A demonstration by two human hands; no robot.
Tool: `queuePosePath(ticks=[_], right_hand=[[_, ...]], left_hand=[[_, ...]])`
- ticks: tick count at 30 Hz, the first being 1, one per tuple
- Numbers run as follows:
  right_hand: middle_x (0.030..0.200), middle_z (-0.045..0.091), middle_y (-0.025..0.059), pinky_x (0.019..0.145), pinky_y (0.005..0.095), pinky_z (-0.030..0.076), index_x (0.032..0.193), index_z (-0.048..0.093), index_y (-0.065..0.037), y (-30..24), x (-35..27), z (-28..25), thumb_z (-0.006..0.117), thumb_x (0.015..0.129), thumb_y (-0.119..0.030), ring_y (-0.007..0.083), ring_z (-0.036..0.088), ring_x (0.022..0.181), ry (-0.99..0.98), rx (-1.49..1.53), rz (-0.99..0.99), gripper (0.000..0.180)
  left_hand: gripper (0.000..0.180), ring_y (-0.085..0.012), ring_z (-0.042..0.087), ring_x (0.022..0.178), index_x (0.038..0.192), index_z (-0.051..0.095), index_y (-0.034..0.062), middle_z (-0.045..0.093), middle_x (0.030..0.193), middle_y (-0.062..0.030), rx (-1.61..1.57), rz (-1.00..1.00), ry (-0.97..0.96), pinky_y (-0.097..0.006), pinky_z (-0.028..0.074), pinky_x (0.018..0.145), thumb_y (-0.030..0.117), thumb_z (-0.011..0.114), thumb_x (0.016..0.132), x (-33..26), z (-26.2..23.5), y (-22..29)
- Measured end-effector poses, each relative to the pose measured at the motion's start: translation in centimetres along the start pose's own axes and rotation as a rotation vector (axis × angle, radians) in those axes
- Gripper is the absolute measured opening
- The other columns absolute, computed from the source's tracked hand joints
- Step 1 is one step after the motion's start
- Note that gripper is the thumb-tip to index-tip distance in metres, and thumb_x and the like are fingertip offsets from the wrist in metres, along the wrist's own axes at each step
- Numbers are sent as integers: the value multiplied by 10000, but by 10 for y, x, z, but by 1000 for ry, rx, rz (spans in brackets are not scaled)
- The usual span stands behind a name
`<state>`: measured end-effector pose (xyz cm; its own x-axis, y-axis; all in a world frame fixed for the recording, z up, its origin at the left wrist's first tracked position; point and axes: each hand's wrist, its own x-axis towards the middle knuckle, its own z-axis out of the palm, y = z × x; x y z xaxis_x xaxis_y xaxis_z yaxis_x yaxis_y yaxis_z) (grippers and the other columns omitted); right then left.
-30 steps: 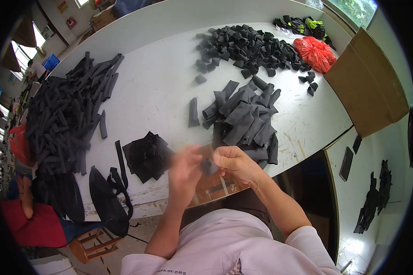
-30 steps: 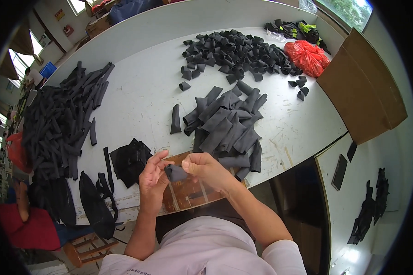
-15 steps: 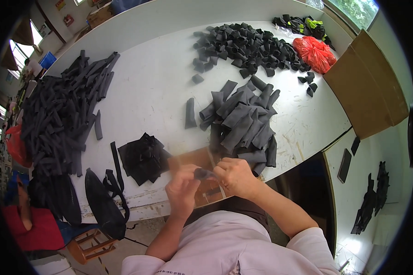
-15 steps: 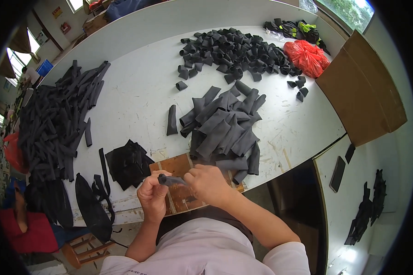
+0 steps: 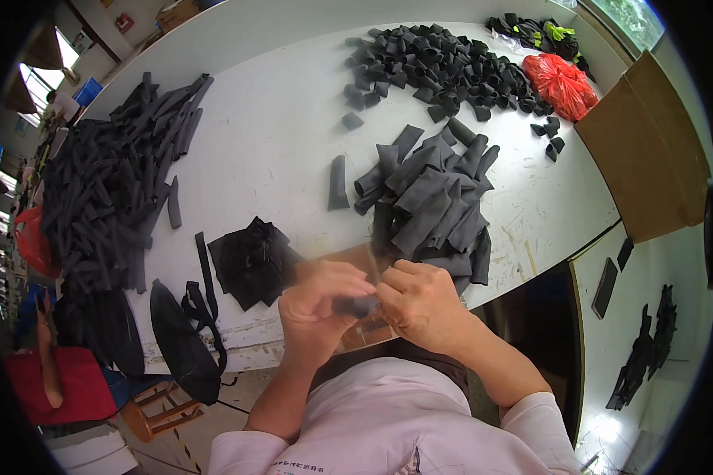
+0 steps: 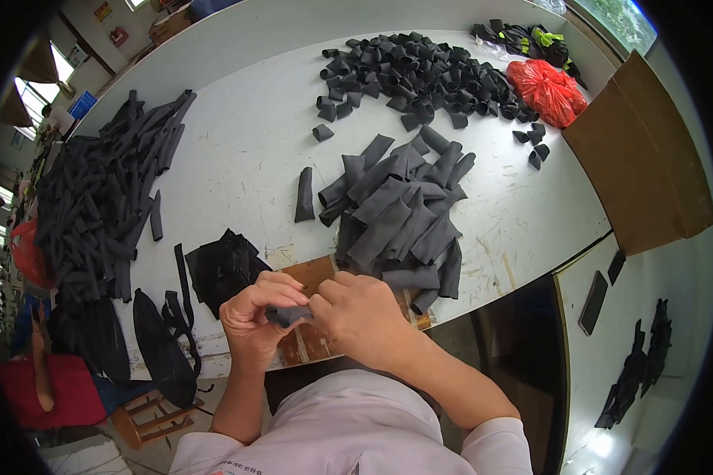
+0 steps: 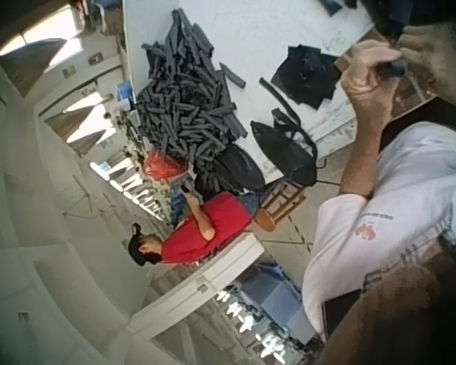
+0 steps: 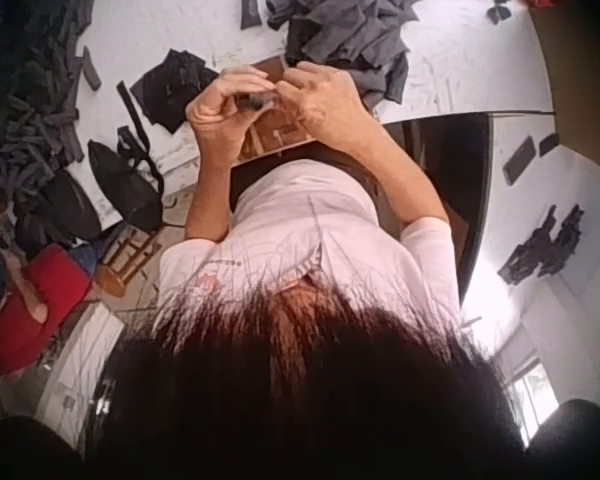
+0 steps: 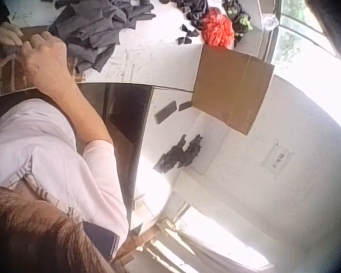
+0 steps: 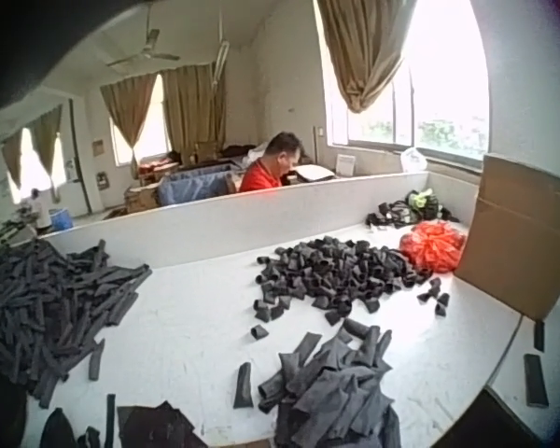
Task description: The recorder is assembling or inspecting small black foam components at a workbench in a factory setting.
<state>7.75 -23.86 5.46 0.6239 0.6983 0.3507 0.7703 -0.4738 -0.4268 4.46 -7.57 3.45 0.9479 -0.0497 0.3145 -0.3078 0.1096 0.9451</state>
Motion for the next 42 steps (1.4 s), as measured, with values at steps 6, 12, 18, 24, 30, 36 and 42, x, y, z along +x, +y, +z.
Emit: queuePosePath(ticks=[6,12,18,24,30,36,42], right_hand=[[643,511,36,509,337,426,697,506,-64,11,-21,36,633,658,-175,225,528,619,57,105,104,173],[656,519,69,521,356,426,707,502,-52,12,-22,25,605,710,-203,255,531,635,82,222,76,183],[676,523,97,553,388,423,742,511,-52,22,-36,56,552,791,-250,302,516,646,45,363,198,208],[682,530,114,557,399,423,748,518,-46,24,-42,69,551,779,-242,318,517,647,124,401,199,201],[683,541,107,572,392,428,776,544,-55,14,-30,42,572,763,-221,308,527,661,14,385,172,169],[670,539,101,557,388,426,753,531,-59,19,-38,71,589,756,-233,295,528,650,86,332,231,183],[652,533,84,545,375,429,737,522,-69,17,-37,59,596,746,-237,275,531,643,95,229,205,184]], left_hand=[[159,-196,549,840,795,585,8,609,822,-88,-245,-319,126,-281,445,745,-6,690,676,-10,11,-12],[123,-170,548,819,754,593,10,603,805,-81,-84,4,-58,-277,432,726,6,694,684,2,13,-4],[91,-158,552,792,708,591,-12,596,782,-80,54,-118,-13,-242,422,669,11,678,690,-3,17,-15],[87,-171,564,774,707,587,-20,599,769,-88,272,-95,-109,-236,426,655,-1,670,684,-3,13,-13],[180,-159,550,706,781,585,-15,589,809,-105,142,109,73,-244,426,623,146,663,759,0,17,3],[196,-151,550,706,782,586,-18,577,768,-103,436,150,-213,-245,426,618,169,645,771,12,7,0],[125,-179,557,739,783,592,-25,586,783,-107,75,-19,111,-259,447,654,94,629,781,-8,26,5]])
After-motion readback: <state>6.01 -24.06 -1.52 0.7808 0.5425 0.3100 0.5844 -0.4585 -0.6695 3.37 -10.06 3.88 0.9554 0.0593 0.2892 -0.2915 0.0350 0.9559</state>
